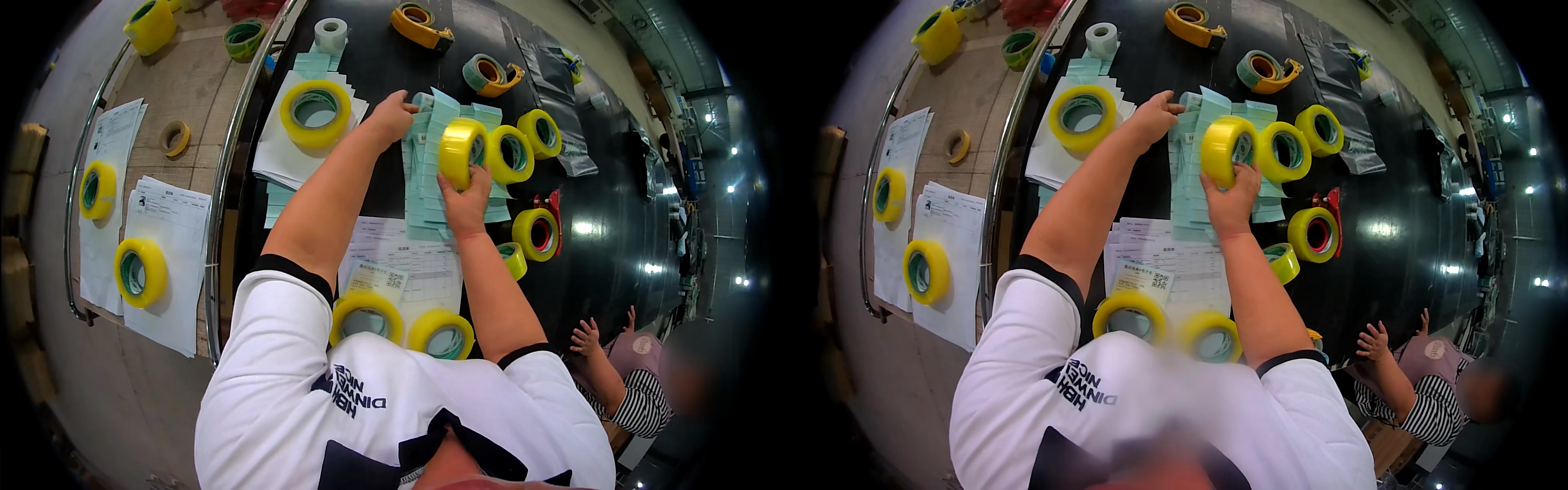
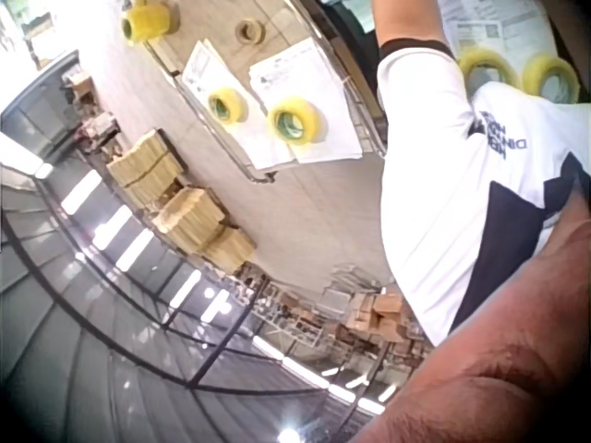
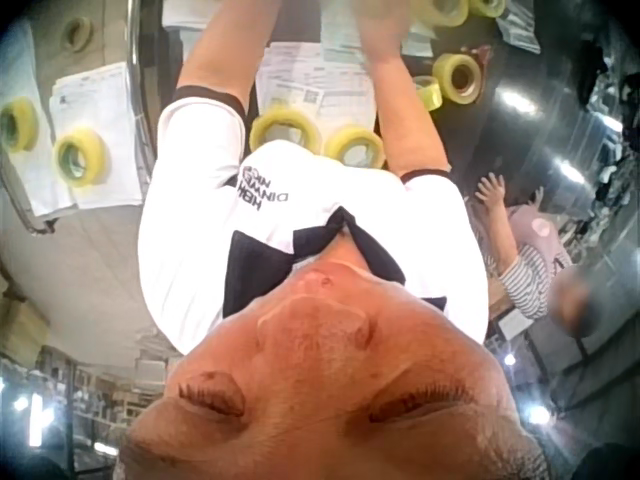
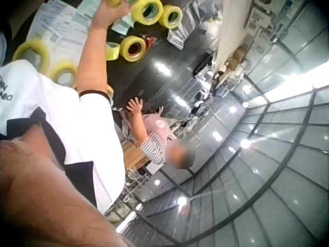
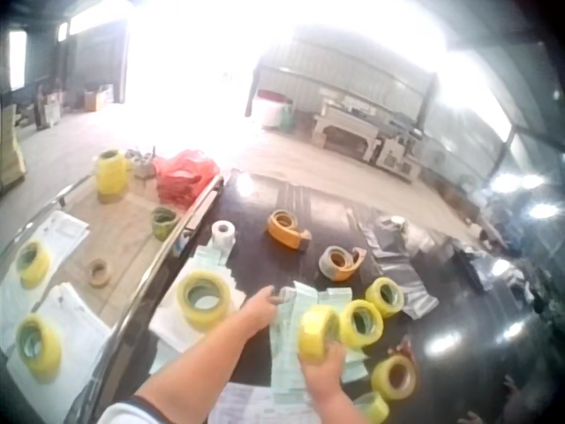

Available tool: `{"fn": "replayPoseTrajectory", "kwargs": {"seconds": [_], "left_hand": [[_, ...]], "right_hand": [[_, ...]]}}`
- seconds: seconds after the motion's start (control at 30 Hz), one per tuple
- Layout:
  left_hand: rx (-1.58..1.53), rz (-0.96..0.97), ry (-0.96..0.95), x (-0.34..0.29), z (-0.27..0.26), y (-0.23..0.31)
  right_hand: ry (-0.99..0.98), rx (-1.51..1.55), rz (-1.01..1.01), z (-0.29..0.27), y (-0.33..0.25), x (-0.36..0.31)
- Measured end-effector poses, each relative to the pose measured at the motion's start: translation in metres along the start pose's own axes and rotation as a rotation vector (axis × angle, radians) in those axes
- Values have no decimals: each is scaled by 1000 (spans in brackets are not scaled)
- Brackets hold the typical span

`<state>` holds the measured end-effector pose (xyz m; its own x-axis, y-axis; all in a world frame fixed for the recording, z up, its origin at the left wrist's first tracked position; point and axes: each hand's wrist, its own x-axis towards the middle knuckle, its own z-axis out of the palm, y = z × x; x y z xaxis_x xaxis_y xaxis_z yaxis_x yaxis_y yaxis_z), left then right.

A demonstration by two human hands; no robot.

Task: The person sorts and organizes stacks of labels and documents on a table. They handle several rolls of yellow tape, moving them and placing specific labels next to them. They review information on individual labels and a large checksheet before arranging them into piles.

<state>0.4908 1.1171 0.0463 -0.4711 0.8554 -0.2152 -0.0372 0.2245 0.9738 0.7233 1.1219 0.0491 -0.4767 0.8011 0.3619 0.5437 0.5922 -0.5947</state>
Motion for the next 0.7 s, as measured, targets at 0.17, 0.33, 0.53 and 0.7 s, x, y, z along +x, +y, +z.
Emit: {"fn": "replayPoseTrajectory", "kwargs": {"seconds": [0.17, 0.33, 0.53, 0.7], "left_hand": [[-377, -57, 34, -40, 6, 25], [-784, -244, -53, -55, 34, 0], [-131, -55, 119, -76, 71, -8], [-13, -22, 65, -77, 76, 1]], "right_hand": [[-21, 297, 170, -6, 12, -2], [25, 257, 120, -7, -5, -2], [55, 158, 8, -5, -3, -4], [48, 81, -127, -9, 3, -6]]}}
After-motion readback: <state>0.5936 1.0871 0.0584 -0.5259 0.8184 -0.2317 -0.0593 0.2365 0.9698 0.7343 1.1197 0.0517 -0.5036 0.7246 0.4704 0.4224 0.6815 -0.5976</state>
